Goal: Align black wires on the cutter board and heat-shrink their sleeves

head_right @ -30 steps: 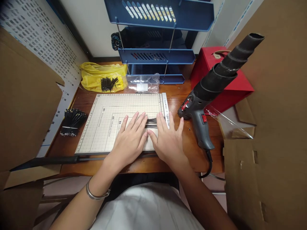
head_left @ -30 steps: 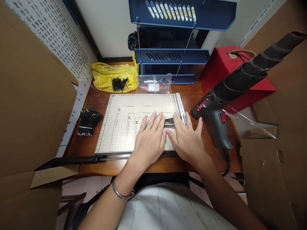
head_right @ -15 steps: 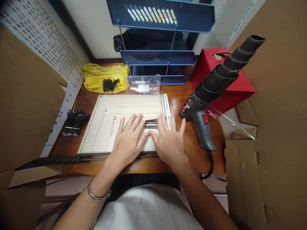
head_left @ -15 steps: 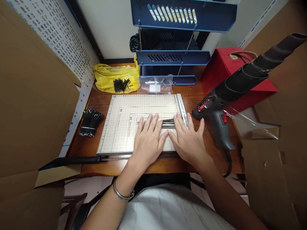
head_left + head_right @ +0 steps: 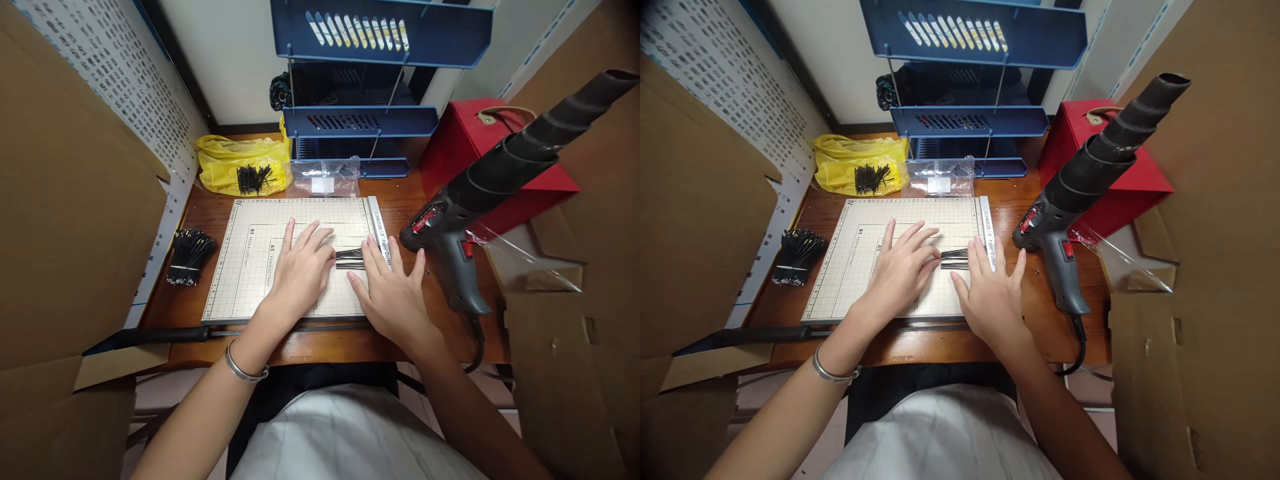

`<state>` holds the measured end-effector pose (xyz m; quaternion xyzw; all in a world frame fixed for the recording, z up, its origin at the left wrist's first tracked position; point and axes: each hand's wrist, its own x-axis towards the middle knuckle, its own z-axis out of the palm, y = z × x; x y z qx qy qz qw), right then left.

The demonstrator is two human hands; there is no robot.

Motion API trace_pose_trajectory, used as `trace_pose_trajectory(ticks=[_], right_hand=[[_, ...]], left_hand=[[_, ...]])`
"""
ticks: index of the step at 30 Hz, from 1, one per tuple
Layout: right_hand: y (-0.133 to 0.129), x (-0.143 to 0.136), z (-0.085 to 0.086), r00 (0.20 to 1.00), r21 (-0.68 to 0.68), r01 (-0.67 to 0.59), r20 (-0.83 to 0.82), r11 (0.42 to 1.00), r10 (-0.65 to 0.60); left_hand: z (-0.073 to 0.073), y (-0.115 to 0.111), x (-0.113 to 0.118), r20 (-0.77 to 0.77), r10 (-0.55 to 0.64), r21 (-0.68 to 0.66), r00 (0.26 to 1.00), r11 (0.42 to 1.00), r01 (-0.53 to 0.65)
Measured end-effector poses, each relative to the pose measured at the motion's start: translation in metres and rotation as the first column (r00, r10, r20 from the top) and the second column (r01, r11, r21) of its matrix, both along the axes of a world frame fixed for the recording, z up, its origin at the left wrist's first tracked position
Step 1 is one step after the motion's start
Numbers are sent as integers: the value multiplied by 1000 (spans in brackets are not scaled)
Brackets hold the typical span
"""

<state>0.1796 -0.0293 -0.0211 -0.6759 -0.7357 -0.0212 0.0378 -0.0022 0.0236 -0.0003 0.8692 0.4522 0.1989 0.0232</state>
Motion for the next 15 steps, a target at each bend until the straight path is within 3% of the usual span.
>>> trace_pose_trajectory(ticks=[15], right_hand=[[-1, 0, -1, 1000, 14, -2, 18, 1000, 2]], left_hand=[[-3, 7, 1, 11, -76, 72, 997, 995, 75]])
